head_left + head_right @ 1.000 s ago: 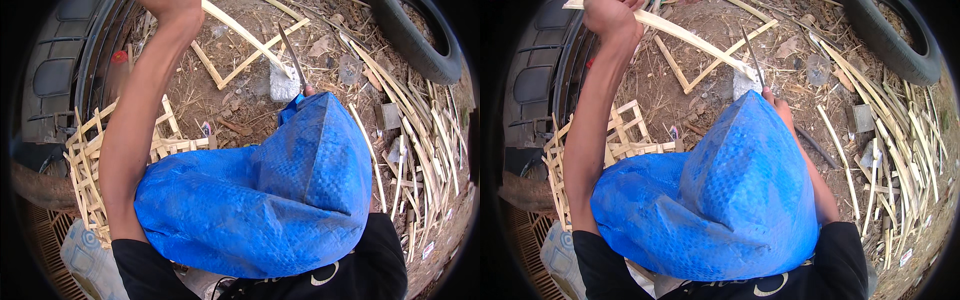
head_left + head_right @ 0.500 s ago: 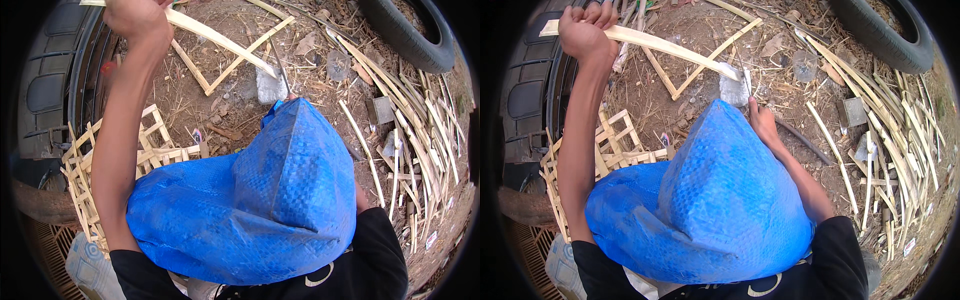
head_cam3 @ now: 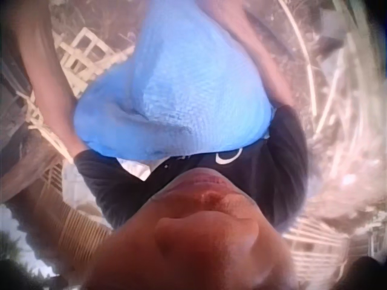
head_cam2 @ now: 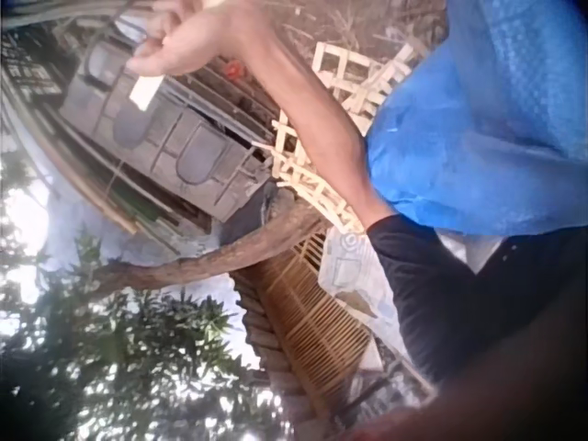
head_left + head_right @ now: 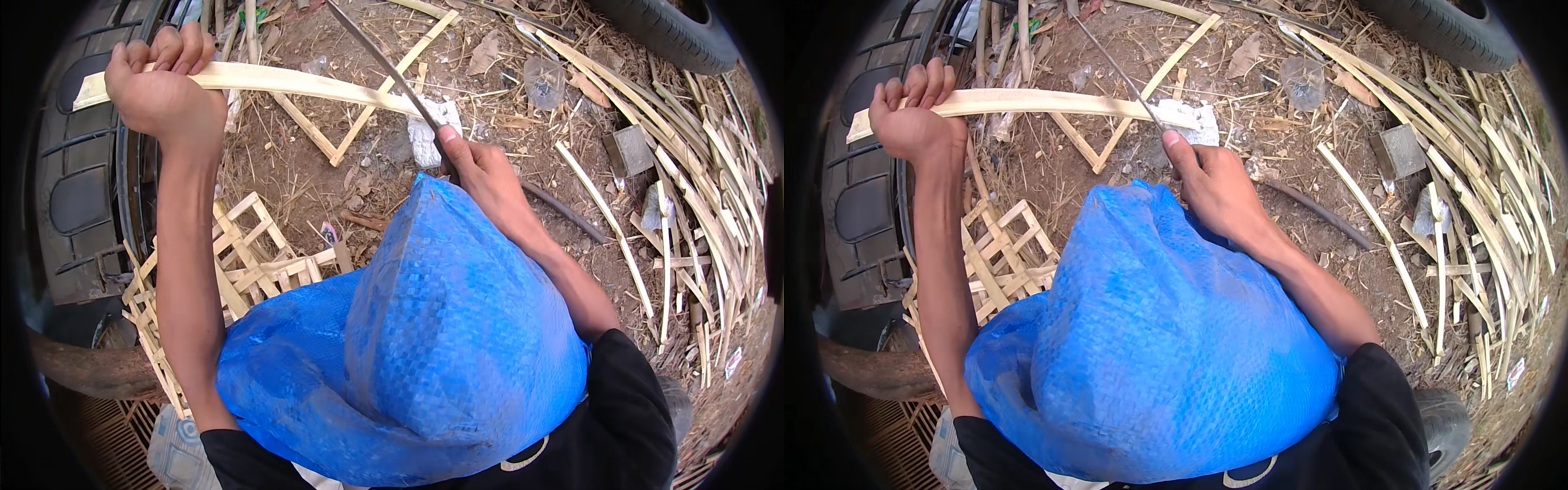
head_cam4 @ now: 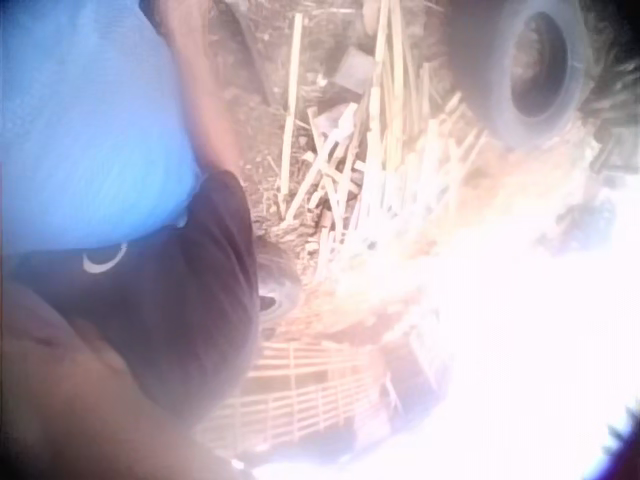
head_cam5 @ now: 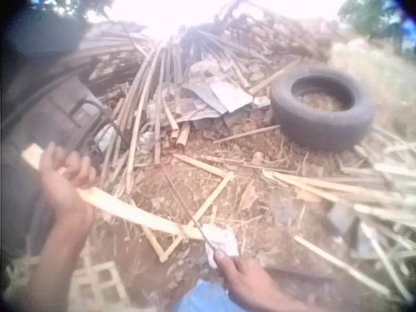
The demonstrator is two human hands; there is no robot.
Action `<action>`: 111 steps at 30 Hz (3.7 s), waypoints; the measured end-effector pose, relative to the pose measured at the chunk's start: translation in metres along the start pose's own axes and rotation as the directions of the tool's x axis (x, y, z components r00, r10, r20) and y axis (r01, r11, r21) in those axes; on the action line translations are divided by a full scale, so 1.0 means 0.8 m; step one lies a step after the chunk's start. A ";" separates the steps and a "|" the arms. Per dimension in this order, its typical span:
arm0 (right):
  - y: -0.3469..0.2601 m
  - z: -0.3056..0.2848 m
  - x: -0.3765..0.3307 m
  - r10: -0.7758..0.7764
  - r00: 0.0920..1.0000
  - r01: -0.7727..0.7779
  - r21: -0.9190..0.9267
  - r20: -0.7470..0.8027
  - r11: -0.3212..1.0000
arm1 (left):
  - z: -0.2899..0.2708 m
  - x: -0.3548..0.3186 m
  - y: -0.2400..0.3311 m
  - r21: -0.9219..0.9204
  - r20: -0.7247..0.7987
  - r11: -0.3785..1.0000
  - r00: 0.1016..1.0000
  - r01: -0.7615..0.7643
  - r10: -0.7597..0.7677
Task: The person saws a strip of wood, assembles several strips into a rectangular frame, and secures the joints with nails and a hammer.
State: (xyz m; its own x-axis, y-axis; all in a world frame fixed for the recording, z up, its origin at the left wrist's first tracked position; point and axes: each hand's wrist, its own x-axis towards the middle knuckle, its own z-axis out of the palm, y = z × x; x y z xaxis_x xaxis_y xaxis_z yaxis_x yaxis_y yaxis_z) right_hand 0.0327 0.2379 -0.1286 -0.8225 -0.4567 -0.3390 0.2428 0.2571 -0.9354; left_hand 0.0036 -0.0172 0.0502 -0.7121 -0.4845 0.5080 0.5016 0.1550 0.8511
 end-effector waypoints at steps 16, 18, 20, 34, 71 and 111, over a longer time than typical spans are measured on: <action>0.041 0.032 0.015 -0.018 0.993 0.017 -0.005 -0.115 1.000 | 0.003 0.005 -0.001 0.096 0.019 0.995 0.999 -0.033 0.031; 0.011 0.025 -0.001 -0.114 0.988 0.119 0.042 -0.099 0.992 | -0.008 0.004 -0.001 0.088 0.055 0.996 0.998 -0.026 0.022; 0.009 0.025 -0.005 -0.202 0.969 0.212 0.061 -0.140 0.975 | -0.011 0.008 -0.004 0.079 0.070 0.997 0.998 -0.010 0.005; 0.040 0.047 0.011 -0.157 0.968 0.186 0.137 -0.198 0.973 | -0.026 0.007 0.004 0.155 0.023 0.987 0.999 -0.040 0.037; 0.031 0.031 0.009 -0.014 0.987 0.008 -0.038 -0.162 0.999 | 0.032 -0.030 0.005 0.070 -0.096 0.988 0.985 -0.137 0.143; 0.052 0.015 0.016 -0.052 0.997 0.045 -0.134 -0.050 0.990 | 0.021 0.004 0.002 0.149 -0.085 0.989 0.996 -0.021 0.034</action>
State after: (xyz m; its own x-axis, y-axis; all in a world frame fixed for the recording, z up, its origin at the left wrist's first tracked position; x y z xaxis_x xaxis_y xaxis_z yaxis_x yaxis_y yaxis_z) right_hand 0.0381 0.2323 -0.1731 -0.8588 -0.4263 -0.2842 0.1343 0.3480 -0.9278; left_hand -0.0058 -0.0037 0.0555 -0.6500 -0.5507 0.5236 0.4376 0.2920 0.8504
